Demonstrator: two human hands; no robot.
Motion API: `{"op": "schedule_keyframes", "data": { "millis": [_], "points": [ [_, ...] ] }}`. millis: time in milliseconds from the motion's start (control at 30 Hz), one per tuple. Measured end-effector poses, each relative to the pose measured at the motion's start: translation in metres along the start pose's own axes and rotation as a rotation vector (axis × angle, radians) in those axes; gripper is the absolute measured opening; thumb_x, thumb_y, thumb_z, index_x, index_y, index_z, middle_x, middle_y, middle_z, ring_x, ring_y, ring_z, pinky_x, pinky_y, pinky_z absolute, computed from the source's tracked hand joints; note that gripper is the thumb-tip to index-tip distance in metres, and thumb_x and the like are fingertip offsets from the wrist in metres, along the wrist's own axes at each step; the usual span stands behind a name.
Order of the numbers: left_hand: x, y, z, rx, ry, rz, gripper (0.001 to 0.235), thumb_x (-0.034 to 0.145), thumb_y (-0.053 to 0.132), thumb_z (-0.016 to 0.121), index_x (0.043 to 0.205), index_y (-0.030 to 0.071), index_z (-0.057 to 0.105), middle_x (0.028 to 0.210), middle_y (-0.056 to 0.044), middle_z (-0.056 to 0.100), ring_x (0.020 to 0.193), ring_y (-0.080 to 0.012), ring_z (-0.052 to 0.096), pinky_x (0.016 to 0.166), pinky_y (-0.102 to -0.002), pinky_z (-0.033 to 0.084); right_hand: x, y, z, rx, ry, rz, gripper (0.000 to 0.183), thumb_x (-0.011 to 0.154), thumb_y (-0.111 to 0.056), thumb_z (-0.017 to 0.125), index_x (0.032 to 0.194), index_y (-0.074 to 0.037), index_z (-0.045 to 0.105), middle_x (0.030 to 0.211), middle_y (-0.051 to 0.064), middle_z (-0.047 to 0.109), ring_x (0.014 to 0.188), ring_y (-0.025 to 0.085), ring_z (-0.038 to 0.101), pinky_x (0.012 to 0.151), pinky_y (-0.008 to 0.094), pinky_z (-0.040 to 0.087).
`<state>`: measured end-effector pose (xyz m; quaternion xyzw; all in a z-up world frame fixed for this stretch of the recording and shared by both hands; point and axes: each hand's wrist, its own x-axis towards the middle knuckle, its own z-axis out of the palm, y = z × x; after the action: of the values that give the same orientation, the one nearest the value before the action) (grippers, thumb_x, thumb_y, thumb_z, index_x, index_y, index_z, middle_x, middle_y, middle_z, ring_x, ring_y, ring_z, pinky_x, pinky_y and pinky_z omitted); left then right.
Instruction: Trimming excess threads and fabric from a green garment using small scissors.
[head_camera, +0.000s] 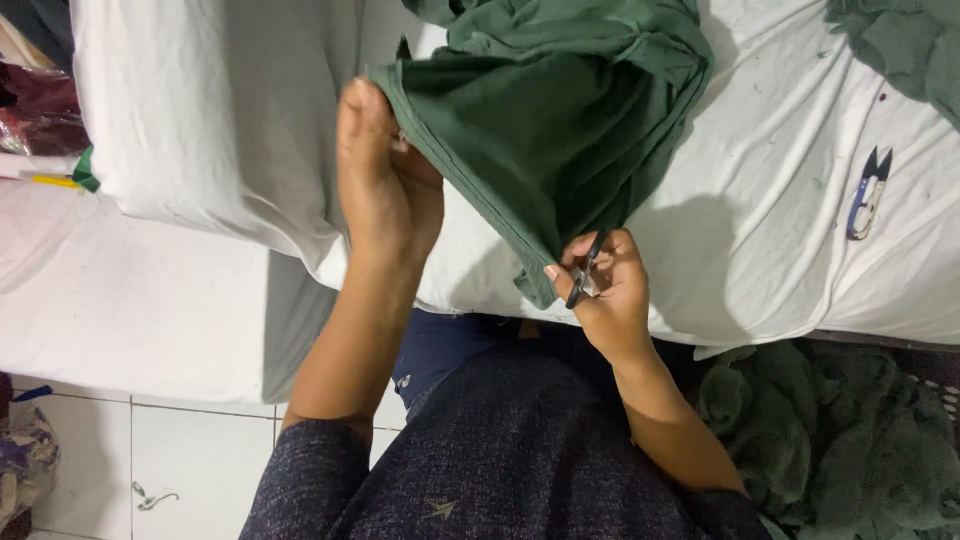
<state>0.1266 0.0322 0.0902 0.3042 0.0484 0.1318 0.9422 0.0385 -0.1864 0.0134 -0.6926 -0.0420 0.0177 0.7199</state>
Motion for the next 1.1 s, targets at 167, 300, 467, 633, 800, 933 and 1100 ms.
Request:
{"op": "schedule_keyframes", "data": {
  "millis": [167,300,467,633,800,933,1100],
  "points": [
    [-0.017,-0.050,-0.091,0.082,0.282,-0.225,0.018,0.102,0.036,0.058,0.103,0.018,0.063,0.101,-0.002,0.075,0.094,-0.0234,0.073,0.088,-0.044,0.063,-0.005,0.047,-0.014,-0.086,0.070,0.154,0.034,0.084,0.004,0.083,0.102,0.001,0.054,0.082,0.013,0.065,0.075,0.015,0.065,0.070,0.029,0.052],
    [-0.028,-0.073,-0.144,0.098,0.387,-0.365,0.012,0.098,0.025,0.065,0.096,0.013,0.067,0.091,-0.002,0.077,0.086,-0.0197,0.076,0.083,-0.036,0.065,-0.016,0.057,-0.018,-0.103,0.054,0.264,0.033,0.086,0.004,0.081,0.099,0.001,0.051,0.079,0.012,0.062,0.074,0.013,0.063,0.066,0.029,0.051],
    [-0.036,-0.068,-0.149,0.075,0.302,-0.346,0.030,0.101,0.012,0.062,0.130,0.016,0.061,0.107,-0.008,0.076,0.093,-0.0239,0.077,0.079,-0.035,0.066,-0.013,0.051,-0.032,-0.099,0.057,0.279,0.037,0.086,0.004,0.083,0.102,0.000,0.050,0.083,0.009,0.059,0.080,0.011,0.064,0.069,0.026,0.053],
    [-0.043,-0.077,-0.167,-0.008,0.245,-0.313,0.044,0.104,0.016,0.055,0.147,0.023,0.049,0.121,-0.008,0.073,0.102,-0.0245,0.076,0.087,-0.039,0.067,-0.005,0.037,-0.031,-0.096,0.055,0.289,0.037,0.084,0.006,0.083,0.103,0.002,0.052,0.083,0.011,0.059,0.076,0.014,0.067,0.067,0.029,0.056],
    [-0.056,-0.088,-0.182,-0.030,0.144,-0.320,0.069,0.100,-0.001,0.057,0.158,0.028,0.033,0.127,-0.012,0.070,0.093,-0.0262,0.077,0.072,-0.035,0.068,-0.005,0.046,-0.031,-0.116,0.044,0.288,0.035,0.084,0.003,0.085,0.102,0.001,0.055,0.081,0.011,0.062,0.074,0.011,0.065,0.063,0.026,0.055],
    [-0.048,-0.073,-0.164,-0.031,0.155,-0.320,0.068,0.100,-0.001,0.057,0.157,0.027,0.034,0.130,-0.013,0.069,0.093,-0.0266,0.076,0.074,-0.037,0.069,-0.005,0.046,-0.041,-0.182,0.042,0.317,0.037,0.083,0.003,0.086,0.106,0.000,0.058,0.083,0.011,0.063,0.076,0.012,0.066,0.068,0.026,0.057],
    [-0.044,-0.064,-0.144,-0.047,0.151,-0.321,0.065,0.101,0.000,0.056,0.158,0.024,0.035,0.130,-0.011,0.069,0.086,-0.0233,0.075,0.080,-0.041,0.069,-0.006,0.049,-0.058,-0.264,0.040,0.333,0.036,0.081,0.004,0.086,0.106,0.000,0.060,0.084,0.010,0.066,0.077,0.013,0.067,0.073,0.029,0.058]
  ]
}}
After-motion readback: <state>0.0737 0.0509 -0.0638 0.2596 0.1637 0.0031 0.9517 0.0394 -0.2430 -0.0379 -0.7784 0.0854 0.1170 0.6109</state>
